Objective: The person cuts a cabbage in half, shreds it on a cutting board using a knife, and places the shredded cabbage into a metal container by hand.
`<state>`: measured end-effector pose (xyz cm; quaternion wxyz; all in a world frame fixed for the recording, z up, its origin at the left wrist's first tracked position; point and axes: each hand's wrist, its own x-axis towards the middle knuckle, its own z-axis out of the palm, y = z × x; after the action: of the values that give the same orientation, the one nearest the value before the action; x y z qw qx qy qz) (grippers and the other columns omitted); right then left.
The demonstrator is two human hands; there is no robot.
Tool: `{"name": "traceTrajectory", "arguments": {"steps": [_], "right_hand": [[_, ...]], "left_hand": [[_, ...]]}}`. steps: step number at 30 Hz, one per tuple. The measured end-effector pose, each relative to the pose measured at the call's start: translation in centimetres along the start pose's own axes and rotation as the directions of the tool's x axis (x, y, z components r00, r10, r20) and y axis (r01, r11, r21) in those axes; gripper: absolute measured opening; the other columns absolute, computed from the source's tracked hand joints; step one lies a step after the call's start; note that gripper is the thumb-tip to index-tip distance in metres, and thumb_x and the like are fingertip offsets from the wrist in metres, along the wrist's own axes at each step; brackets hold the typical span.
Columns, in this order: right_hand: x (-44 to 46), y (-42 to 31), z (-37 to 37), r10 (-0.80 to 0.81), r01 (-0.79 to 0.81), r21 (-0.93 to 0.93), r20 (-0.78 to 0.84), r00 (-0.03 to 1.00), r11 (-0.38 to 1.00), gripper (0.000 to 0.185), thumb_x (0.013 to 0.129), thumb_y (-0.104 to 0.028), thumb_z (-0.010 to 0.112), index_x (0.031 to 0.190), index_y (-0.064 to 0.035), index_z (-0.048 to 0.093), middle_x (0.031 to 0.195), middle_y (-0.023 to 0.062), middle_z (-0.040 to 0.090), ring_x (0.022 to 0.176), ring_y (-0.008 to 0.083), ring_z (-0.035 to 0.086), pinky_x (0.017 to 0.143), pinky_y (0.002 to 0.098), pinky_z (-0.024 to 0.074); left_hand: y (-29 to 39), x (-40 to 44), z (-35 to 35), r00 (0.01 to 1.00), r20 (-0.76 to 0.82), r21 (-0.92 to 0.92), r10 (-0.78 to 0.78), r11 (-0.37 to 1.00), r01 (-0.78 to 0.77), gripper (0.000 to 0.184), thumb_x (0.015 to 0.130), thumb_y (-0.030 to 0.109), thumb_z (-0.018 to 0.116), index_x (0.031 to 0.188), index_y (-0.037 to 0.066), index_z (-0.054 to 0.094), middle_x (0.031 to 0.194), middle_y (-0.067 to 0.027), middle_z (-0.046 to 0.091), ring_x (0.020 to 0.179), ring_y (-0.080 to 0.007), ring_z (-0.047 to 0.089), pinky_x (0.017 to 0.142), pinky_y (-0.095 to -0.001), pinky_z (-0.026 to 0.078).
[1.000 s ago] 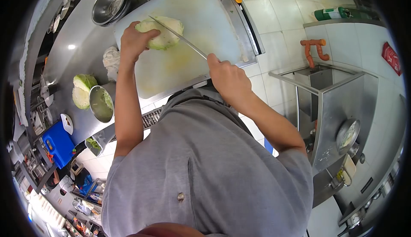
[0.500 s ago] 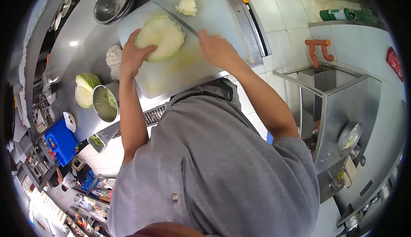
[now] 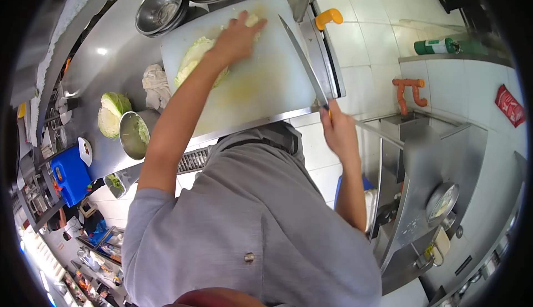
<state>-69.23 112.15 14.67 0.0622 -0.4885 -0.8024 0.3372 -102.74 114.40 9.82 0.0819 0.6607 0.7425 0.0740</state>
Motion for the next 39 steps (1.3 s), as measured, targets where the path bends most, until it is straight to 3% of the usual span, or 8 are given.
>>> {"name": "traceTrajectory", "arguments": {"steps": [7, 10, 12, 16, 22, 30, 35, 39], "right_hand": [[-2.7, 0.6, 0.2, 0.091, -0.091, 0.065, 0.015, 0.996, 0.994, 0.021, 0.099, -0.02, 0.056, 0.114, -0.0052, 0.057, 0.064, 0.0233, 0.057, 0.061, 0.0428, 0.061, 0.055, 0.0463, 0.0437], [-2.0, 0.8, 0.5, 0.049, -0.052, 0.052, 0.059, 0.997, 0.997, 0.023, 0.099, -0.019, 0.056, 0.117, -0.0057, 0.057, 0.062, 0.022, 0.056, 0.056, 0.0387, 0.06, 0.053, 0.044, 0.0428], [-0.8, 0.7, 0.9, -0.011, 0.011, 0.004, 0.029, 1.0, 1.0, 0.027, 0.098, -0.019, 0.057, 0.122, -0.007, 0.057, 0.063, 0.0228, 0.056, 0.058, 0.0393, 0.059, 0.054, 0.0439, 0.0431], [3.0, -0.4, 2.4, -0.106, 0.104, 0.034, 0.041, 0.994, 0.994, 0.042, 0.098, -0.021, 0.058, 0.137, -0.0076, 0.049, 0.077, 0.02, 0.064, 0.067, 0.0283, 0.06, 0.065, 0.0398, 0.0479], [8.0, -2.6, 7.6, -0.303, 0.294, -0.206, -0.011, 0.953, 0.933, 0.05, 0.098, -0.026, 0.058, 0.142, -0.0062, 0.044, 0.109, 0.0285, 0.066, 0.098, 0.0448, 0.064, 0.083, 0.0479, 0.0492], [8.4, -5.1, 12.1, -0.24, 0.194, -0.507, -0.026, 0.97, 0.84, 0.048, 0.102, -0.034, 0.045, 0.142, -0.0077, 0.04, 0.113, 0.0311, 0.063, 0.103, 0.0504, 0.06, 0.08, 0.0554, 0.0468], [7.2, -8.7, 13.4, -0.181, 0.142, -0.515, -0.026, 0.983, 0.845, 0.05, 0.102, -0.035, 0.046, 0.143, -0.0072, 0.038, 0.108, 0.0319, 0.064, 0.1, 0.0517, 0.061, 0.078, 0.0575, 0.0467], [6.5, -8.5, 13.2, -0.142, 0.096, -0.54, -0.043, 0.989, 0.836, 0.052, 0.1, -0.034, 0.048, 0.144, -0.0087, 0.036, 0.106, 0.0322, 0.065, 0.098, 0.0515, 0.061, 0.078, 0.0575, 0.0471]], "left_hand": [[-0.5, 3.2, 1.1, 0.976, -0.08, -0.073, -0.202, 0.978, 0.196, 0.038, 0.079, 0.002, 0.063, 0.116, 0.009, 0.064, 0.125, -0.0213, 0.057, 0.104, -0.0376, 0.063, 0.081, -0.0461, 0.059], [-0.6, 0.6, -3.5, 0.897, 0.015, -0.693, -0.441, 0.642, 0.328, 0.03, 0.083, -0.002, 0.061, 0.111, 0.006, 0.065, 0.113, -0.0167, 0.063, 0.094, -0.0289, 0.068, 0.074, -0.0407, 0.061], [0.0, -3.6, -6.1, 0.9, 0.155, -0.983, -0.407, -0.158, 0.098, 0.025, 0.087, -0.003, 0.06, 0.11, 0.004, 0.064, 0.11, -0.0136, 0.067, 0.093, -0.0226, 0.07, 0.07, -0.0357, 0.061], [-1.2, -16.0, -8.0, 0.917, 0.175, -0.923, -0.358, -0.383, 0.026, 0.025, 0.085, -0.005, 0.06, 0.108, 0.002, 0.063, 0.108, -0.0133, 0.068, 0.091, -0.0243, 0.07, 0.07, -0.0346, 0.061], [-3.9, -40.6, -3.8, 0.762, 0.127, -0.866, -0.636, -0.445, -0.227, 0.031, 0.082, -0.008, 0.054, 0.108, 0.005, 0.062, 0.112, -0.0143, 0.064, 0.096, -0.0259, 0.068, 0.069, -0.0361, 0.061], [-18.7, -71.2, 8.3, -0.301, 0.384, -0.759, -0.873, -0.113, -0.641, 0.033, 0.085, 0.011, 0.061, 0.116, 0.015, 0.052, 0.118, -0.0099, 0.057, 0.107, -0.028, 0.058, 0.08, -0.045, 0.055], [-36.4, -86.8, 0.8, -0.434, 0.257, -0.502, -0.864, 0.264, -0.823, 0.093, 0.093, 0.037, 0.063, 0.155, 0.009, 0.0, 0.154, -0.0348, 0.016, 0.134, -0.0534, 0.036, 0.104, -0.0666, 0.042], [-42.6, -93.6, 3.7, -0.358, 0.521, -0.605, -0.775, -0.039, -0.796, 0.096, 0.092, 0.037, 0.064, 0.155, 0.012, -0.003, 0.152, -0.0411, 0.005, 0.126, -0.0601, 0.04, 0.092, -0.0644, 0.051]]}}
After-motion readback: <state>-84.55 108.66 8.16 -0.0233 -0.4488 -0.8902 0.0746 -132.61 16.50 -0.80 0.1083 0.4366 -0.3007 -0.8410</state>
